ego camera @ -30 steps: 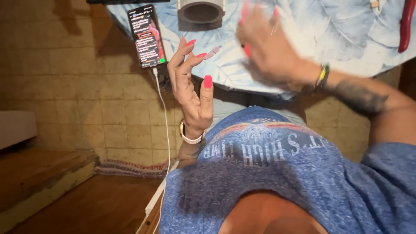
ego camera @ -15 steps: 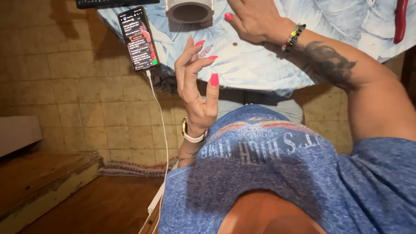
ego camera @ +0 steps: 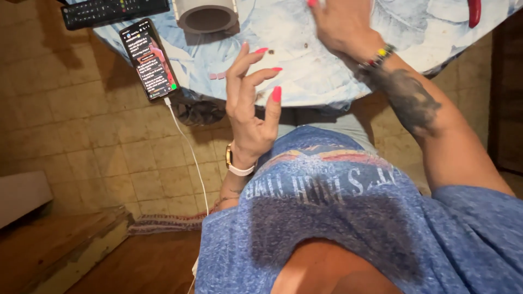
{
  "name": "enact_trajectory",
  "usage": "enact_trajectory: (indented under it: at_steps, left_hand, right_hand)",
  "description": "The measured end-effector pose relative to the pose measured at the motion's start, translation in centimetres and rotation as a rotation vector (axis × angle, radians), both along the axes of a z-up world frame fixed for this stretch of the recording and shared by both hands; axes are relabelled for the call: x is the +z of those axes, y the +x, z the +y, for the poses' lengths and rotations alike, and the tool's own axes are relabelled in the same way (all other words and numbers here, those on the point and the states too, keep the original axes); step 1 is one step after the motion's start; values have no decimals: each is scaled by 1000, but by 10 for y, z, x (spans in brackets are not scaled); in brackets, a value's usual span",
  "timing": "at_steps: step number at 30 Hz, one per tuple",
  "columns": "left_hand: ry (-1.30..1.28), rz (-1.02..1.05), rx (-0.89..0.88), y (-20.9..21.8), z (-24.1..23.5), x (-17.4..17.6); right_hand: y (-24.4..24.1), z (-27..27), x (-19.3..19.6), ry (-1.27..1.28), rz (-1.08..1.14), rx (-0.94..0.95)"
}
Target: Decorating a white tumbler by applying glue and precisely placing small pink decorative tiles
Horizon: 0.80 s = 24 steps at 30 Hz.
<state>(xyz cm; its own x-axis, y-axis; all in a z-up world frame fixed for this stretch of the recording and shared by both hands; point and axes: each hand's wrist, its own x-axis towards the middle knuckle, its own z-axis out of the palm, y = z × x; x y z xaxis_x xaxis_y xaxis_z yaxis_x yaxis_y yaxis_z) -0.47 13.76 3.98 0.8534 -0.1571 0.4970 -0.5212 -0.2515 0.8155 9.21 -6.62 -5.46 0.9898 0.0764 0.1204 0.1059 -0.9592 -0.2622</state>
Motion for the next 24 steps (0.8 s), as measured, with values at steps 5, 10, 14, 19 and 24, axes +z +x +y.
enact_trajectory:
  at_steps: [5, 10, 14, 19, 24]
  left_hand:
    - [49, 44, -96, 6, -18, -25]
    - [134, 49, -357, 7, -39, -41]
    - [44, 145, -544, 10, -77, -57]
    - [-862, 1045, -1222, 0, -158, -90]
    - [-866, 602, -1119, 17, -101, -23]
  right_hand:
    - [-77, -60, 7, -95, -57, -31]
    - [-171, -88, 52, -183, 351, -370]
    - [-200, -101, 53, -318, 581, -682]
    - [-174, -66, 24, 83, -244, -160]
    - [-97, -61, 33, 265, -367, 0]
